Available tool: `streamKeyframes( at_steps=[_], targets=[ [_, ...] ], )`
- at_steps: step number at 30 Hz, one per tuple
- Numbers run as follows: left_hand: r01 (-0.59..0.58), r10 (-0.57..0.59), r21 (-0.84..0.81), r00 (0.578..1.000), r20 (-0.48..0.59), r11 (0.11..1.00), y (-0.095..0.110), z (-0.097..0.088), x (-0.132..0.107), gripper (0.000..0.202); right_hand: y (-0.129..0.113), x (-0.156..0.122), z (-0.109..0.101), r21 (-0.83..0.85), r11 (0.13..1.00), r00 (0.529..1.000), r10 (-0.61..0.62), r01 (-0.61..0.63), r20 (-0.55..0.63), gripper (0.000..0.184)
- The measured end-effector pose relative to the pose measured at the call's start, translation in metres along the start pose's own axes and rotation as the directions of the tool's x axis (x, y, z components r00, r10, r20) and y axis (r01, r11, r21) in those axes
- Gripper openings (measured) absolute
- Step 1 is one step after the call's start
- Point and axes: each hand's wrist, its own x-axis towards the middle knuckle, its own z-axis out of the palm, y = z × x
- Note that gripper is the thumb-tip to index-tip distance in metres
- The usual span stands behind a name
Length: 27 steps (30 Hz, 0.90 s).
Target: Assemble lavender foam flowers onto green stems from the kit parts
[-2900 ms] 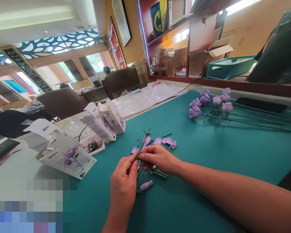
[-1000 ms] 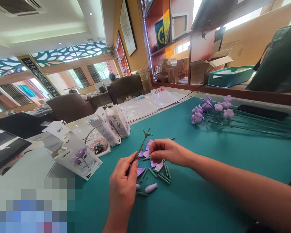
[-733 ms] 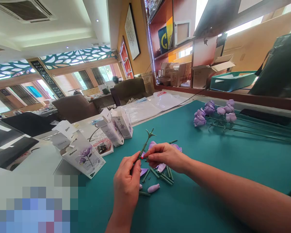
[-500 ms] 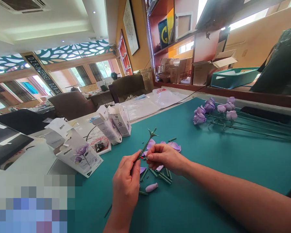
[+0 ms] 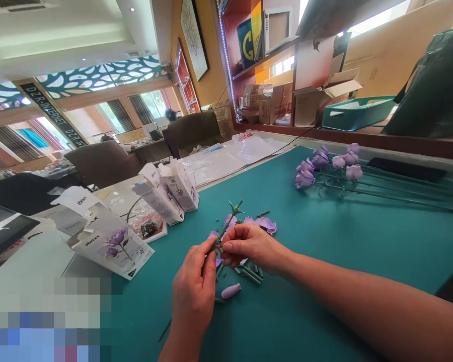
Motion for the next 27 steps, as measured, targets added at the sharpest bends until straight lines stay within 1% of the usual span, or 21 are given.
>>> streamKeyframes(
  at_steps=[5,12,15,18,20,25,27],
  targets=[
    [0.01,-0.01,-0.007,1.0,0.03,1.0,-0.0001,0.0004,-0.0016,0.026,-0.0026,-0.0025,0.0033,0.004,1.0,1.0,-0.001,0.001,-0.013,0.04],
    [-0.005,0.005,0.017,0.999,0.032,1.0,0.0042,-0.0019,-0.0038,0.028,-0.0023,-0.0031,0.0058,0.019,1.0,1.0,0.003,-0.003,-0.029,0.042],
    [0.022,-0.023,0.031,0.999,0.035,0.999,0.0074,-0.0023,-0.0038,0.029,-0.0009,-0.003,0.0067,0.009,1.0,0.999,-0.019,0.019,-0.031,0.041],
    [0.058,-0.059,0.03,0.998,0.013,0.998,0.0092,-0.0012,-0.0031,0.029,-0.0002,-0.0033,0.0083,-0.014,0.999,0.998,-0.053,0.052,-0.036,0.041],
    [0.062,-0.061,0.021,0.998,-0.008,0.998,0.0095,-0.0005,-0.0026,0.027,-0.0004,-0.0036,0.0094,-0.022,0.997,0.997,-0.07,0.069,-0.036,0.041],
    [-0.004,0.006,0.038,0.998,-0.068,0.999,0.009,-0.0007,-0.0022,0.023,-0.0003,-0.0045,0.0103,-0.021,0.995,0.995,-0.094,0.093,-0.041,0.04],
    [-0.008,0.012,0.046,0.996,-0.085,0.999,0.0088,-0.0014,-0.0025,0.023,-0.0001,-0.0047,0.0101,-0.033,0.996,0.995,-0.086,0.085,-0.043,0.041]
  ],
)
